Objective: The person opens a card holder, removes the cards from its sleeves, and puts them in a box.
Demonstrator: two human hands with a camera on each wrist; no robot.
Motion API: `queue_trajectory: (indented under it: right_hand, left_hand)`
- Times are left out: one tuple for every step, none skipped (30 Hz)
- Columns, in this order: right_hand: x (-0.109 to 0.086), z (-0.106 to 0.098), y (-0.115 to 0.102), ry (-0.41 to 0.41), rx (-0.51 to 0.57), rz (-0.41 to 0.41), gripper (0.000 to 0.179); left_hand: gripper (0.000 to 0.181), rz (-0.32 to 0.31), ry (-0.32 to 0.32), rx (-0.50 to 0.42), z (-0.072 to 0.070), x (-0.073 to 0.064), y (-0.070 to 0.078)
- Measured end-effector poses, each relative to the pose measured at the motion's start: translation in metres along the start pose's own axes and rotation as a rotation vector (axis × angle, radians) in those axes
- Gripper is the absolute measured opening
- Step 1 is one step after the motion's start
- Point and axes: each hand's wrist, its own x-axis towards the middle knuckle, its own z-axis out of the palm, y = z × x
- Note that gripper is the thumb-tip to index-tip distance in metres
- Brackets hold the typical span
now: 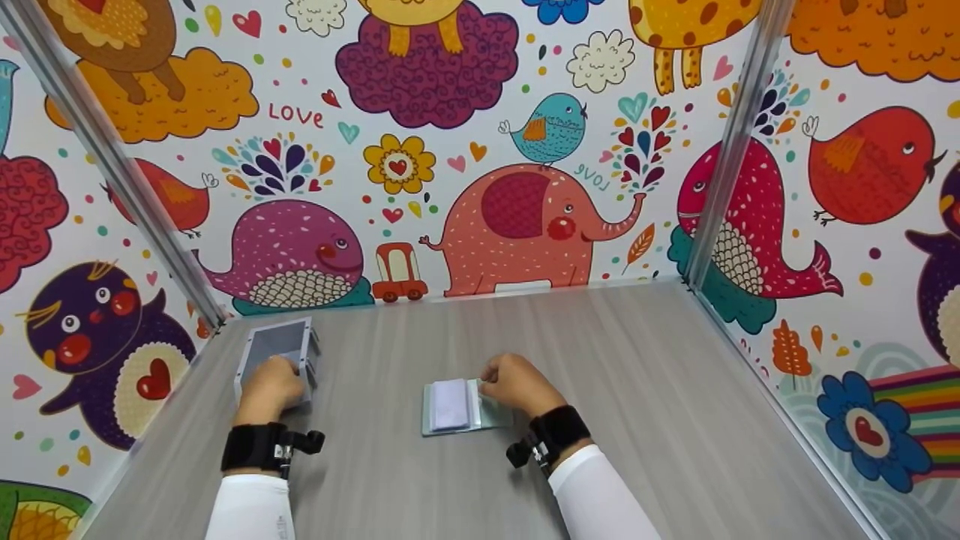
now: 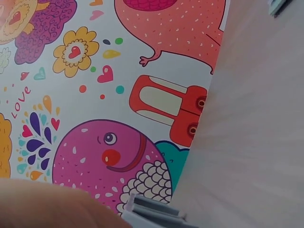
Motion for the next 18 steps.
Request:
queue_trajectory:
  right_hand:
    - [0.000, 0.000, 0.000, -0.001, 0.002, -0.002, 0.013]
    - [0.000, 0.000, 0.000, -0.002, 0.004, -0.002, 0.013]
    - [0.000, 0.000, 0.001, -0.003, 0.005, 0.000, 0.013]
    - [0.000, 0.000, 0.001, -0.004, 0.005, 0.007, 0.013]
    - [0.000, 0.000, 0.001, -0.004, 0.006, 0.013, 0.013]
    - [0.000, 0.001, 0.000, -0.003, 0.006, 0.022, 0.012]
    - [0.000, 0.001, 0.000, -0.003, 0.006, 0.028, 0.012]
    - [0.000, 0.001, 0.000, -0.002, 0.003, 0.026, 0.013]
    - [0.000, 0.001, 0.000, -0.003, 0.004, 0.030, 0.013]
    - [0.000, 0.001, 0.000, -0.003, 0.002, 0.030, 0.013]
    - [0.000, 0.001, 0.001, -0.004, 0.001, 0.028, 0.013]
    - [0.000, 0.001, 0.001, -0.005, 0.002, 0.031, 0.014]
    - [0.000, 0.001, 0.001, -0.008, 0.002, 0.032, 0.014]
    - [0.000, 0.001, 0.001, -0.009, 0.001, 0.035, 0.014]
    - [0.001, 0.001, 0.001, -0.010, 0.004, 0.046, 0.013]
    - [0.000, 0.001, 0.001, -0.010, 0.004, 0.053, 0.013]
    - [0.000, 0.001, 0.000, -0.010, 0.005, 0.059, 0.012]
    - [0.000, 0.000, 0.000, -0.010, 0.006, 0.064, 0.011]
  left_hand:
    - [0.019, 0.003, -0.007, -0.006, 0.000, 0.000, 0.000]
    - [0.019, 0.009, -0.009, -0.010, 0.001, 0.000, 0.001]
    - [0.020, 0.019, -0.010, -0.016, 0.001, 0.000, 0.002]
    - [0.020, 0.028, -0.006, -0.025, 0.002, -0.001, 0.003]
    - [0.020, 0.039, -0.004, -0.033, 0.002, -0.001, 0.004]
    - [0.020, 0.049, -0.002, -0.042, 0.004, -0.001, 0.005]
    - [0.020, 0.058, -0.002, -0.050, 0.005, -0.001, 0.006]
    - [0.020, 0.068, 0.000, -0.055, 0.007, -0.002, 0.008]
    - [0.019, 0.077, 0.004, -0.055, 0.009, -0.002, 0.009]
    - [0.018, 0.081, 0.009, -0.053, 0.011, -0.002, 0.011]
    - [0.017, 0.084, 0.013, -0.048, 0.013, -0.001, 0.013]
    - [0.016, 0.087, 0.021, -0.040, 0.015, -0.001, 0.014]
    - [0.015, 0.090, 0.031, -0.030, 0.017, -0.001, 0.016]
    - [0.015, 0.095, 0.047, -0.022, 0.019, -0.001, 0.018]
    - [0.015, 0.099, 0.063, -0.012, 0.021, -0.001, 0.020]
    - [0.016, 0.104, 0.075, -0.003, 0.024, 0.000, 0.021]
    - [0.017, 0.111, 0.089, 0.003, 0.025, 0.000, 0.023]
    - [0.017, 0.119, 0.101, 0.005, 0.028, 0.001, 0.024]
